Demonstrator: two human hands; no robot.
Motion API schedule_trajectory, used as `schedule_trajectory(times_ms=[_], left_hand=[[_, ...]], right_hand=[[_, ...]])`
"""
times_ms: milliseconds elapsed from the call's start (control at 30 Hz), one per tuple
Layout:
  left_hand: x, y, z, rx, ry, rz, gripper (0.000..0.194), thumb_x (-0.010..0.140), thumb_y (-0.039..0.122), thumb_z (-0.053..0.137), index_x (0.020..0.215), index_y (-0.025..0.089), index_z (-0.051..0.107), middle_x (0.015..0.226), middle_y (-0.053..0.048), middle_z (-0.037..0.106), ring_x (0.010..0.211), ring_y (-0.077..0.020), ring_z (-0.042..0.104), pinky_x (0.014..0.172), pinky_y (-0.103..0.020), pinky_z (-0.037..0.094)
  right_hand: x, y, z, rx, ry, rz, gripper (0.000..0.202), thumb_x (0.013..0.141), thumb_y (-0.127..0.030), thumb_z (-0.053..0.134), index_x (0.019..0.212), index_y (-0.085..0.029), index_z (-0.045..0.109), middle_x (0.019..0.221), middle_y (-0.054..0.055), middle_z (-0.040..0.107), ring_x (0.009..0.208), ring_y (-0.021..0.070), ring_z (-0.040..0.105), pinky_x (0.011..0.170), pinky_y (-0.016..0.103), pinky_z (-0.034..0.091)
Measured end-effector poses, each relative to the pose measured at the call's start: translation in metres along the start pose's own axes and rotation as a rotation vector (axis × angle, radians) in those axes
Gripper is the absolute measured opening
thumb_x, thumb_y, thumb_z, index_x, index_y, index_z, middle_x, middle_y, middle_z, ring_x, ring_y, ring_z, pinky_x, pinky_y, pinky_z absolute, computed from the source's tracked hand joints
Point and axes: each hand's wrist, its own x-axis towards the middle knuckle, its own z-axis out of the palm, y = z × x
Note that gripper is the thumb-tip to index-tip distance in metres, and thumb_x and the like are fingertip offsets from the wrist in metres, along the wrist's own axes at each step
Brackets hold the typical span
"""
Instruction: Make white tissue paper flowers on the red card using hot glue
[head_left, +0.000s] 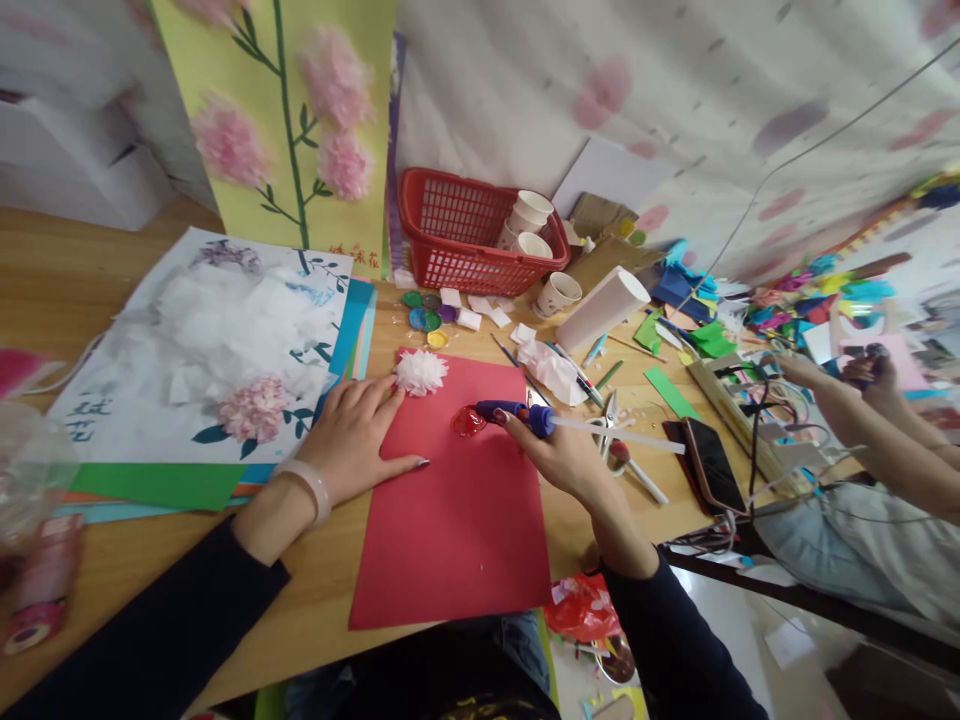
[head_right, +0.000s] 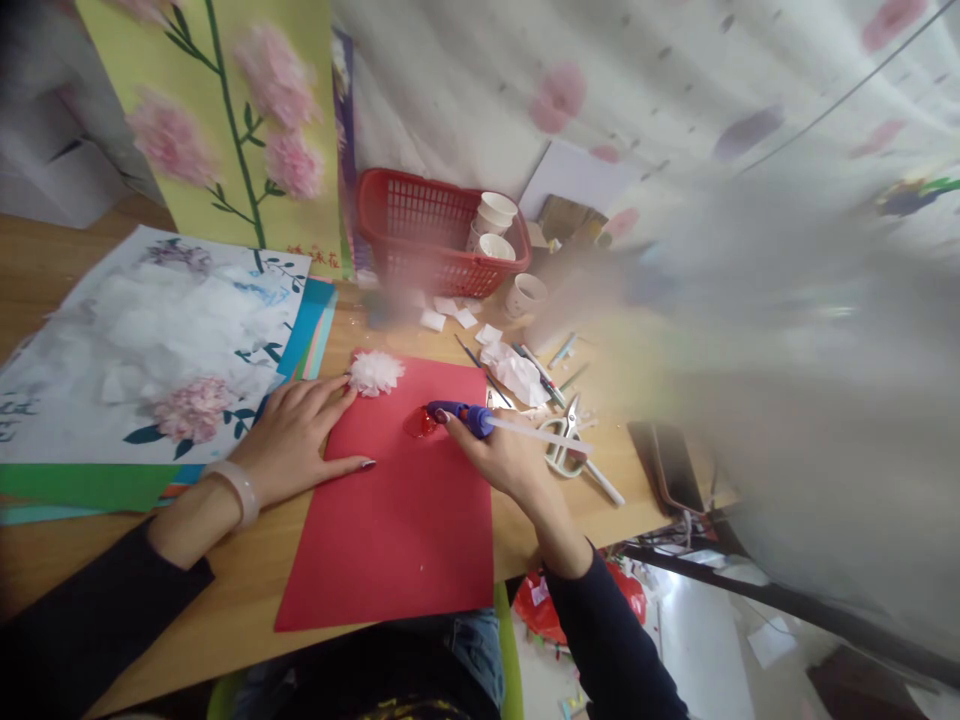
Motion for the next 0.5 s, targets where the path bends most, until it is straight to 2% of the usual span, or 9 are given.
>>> schedule_trajectory(times_ms=[200, 333, 500], left_hand=[[0.0000, -0.0003, 0.0009, -0.022, 0.016, 0.001, 0.086, 0.077, 0.072, 0.053, 0.133, 0.007, 0.053, 0.139, -0.022, 0.050, 0.128, -0.0390, 0.041, 0.108, -0.051, 0.027], [0.0000, 0.0001, 0.0002, -0.013, 0.012, 0.003, 0.085, 0.077, 0.071, 0.055, 0.133, 0.007, 0.053, 0.138, -0.022, 0.050, 0.127, -0.0390, 0.042, 0.108, -0.051, 0.027], [-0.0003, 0.0004, -0.0004, -0.030, 0.014, -0.005, 0.085, 0.077, 0.071, 0.055, 0.133, 0.008, 0.053, 0.139, -0.021, 0.050, 0.128, -0.0392, 0.042, 0.108, -0.051, 0.027]], right_hand=[[-0.0005, 0.0045, 0.0002, -0.016, 0.022, -0.025, 0.054, 0.088, -0.061, 0.046, 0.052, -0.021, 0.050, 0.044, -0.001, 0.049, 0.040, 0.0113, 0.040, 0.042, 0.026, 0.022], [-0.0022, 0.0065, -0.0051, 0.042, -0.007, -0.032, 0.051, 0.089, -0.059, 0.046, 0.058, -0.020, 0.058, 0.046, -0.002, 0.052, 0.043, 0.0114, 0.045, 0.043, 0.025, 0.027], [-0.0028, 0.0022, -0.0062, 0.130, -0.032, -0.013, 0.053, 0.089, -0.060, 0.046, 0.057, -0.020, 0.061, 0.041, -0.002, 0.045, 0.039, 0.0117, 0.042, 0.041, 0.026, 0.026]])
